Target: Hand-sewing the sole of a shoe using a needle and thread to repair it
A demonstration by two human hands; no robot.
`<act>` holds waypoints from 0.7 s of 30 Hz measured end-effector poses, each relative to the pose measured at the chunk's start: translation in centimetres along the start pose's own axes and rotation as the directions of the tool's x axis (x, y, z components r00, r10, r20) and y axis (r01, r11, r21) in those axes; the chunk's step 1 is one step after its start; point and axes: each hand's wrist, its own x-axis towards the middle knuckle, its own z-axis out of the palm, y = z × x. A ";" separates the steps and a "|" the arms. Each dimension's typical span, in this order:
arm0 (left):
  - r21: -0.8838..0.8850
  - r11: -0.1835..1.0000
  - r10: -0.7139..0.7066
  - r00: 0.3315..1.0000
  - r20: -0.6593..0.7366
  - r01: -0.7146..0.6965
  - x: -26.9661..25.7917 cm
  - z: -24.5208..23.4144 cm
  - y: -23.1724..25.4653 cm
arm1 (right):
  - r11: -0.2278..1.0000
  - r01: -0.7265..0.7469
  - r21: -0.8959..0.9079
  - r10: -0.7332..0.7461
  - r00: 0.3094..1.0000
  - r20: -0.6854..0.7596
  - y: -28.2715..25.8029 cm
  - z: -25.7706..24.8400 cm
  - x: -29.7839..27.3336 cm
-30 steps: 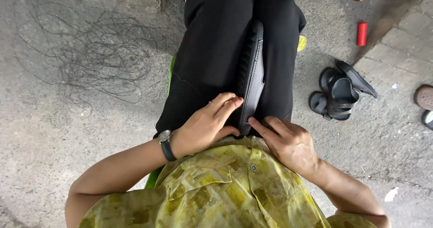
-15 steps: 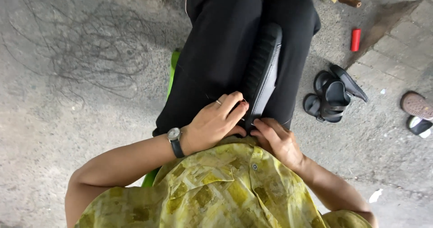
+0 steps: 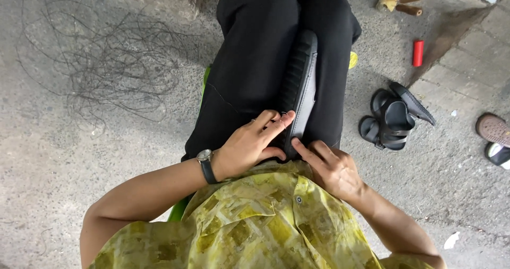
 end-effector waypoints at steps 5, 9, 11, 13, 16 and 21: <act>0.064 0.996 0.071 0.996 -0.060 -0.067 0.4 -0.5 -0.4 | 0.998 0.026 0.051 -0.024 0.999 -0.044 1.3 3.8 -0.5; 0.273 0.960 0.083 0.995 -0.060 -0.064 -1.3 -0.4 -0.1 | 0.993 -0.027 0.117 0.032 0.999 -0.042 0.3 1.9 0.8; -0.061 0.998 -0.021 0.998 -0.061 0.017 -1.9 -1.7 0.8 | 0.996 -0.018 0.083 0.025 0.996 -0.082 -0.5 0.9 1.2; -0.528 0.841 -0.115 0.993 0.041 0.119 -0.9 -3.3 1.9 | 0.993 -0.021 0.120 0.033 0.994 -0.101 0.2 1.4 0.6; -0.843 0.478 -0.211 0.964 0.163 0.247 -0.3 -3.1 1.7 | 0.985 -0.001 0.172 0.027 0.989 -0.146 0.2 1.5 1.0; -0.728 0.550 -0.401 0.894 0.200 0.410 -1.3 2.0 -1.2 | 0.986 0.009 0.169 0.014 0.991 -0.137 0.5 0.5 0.9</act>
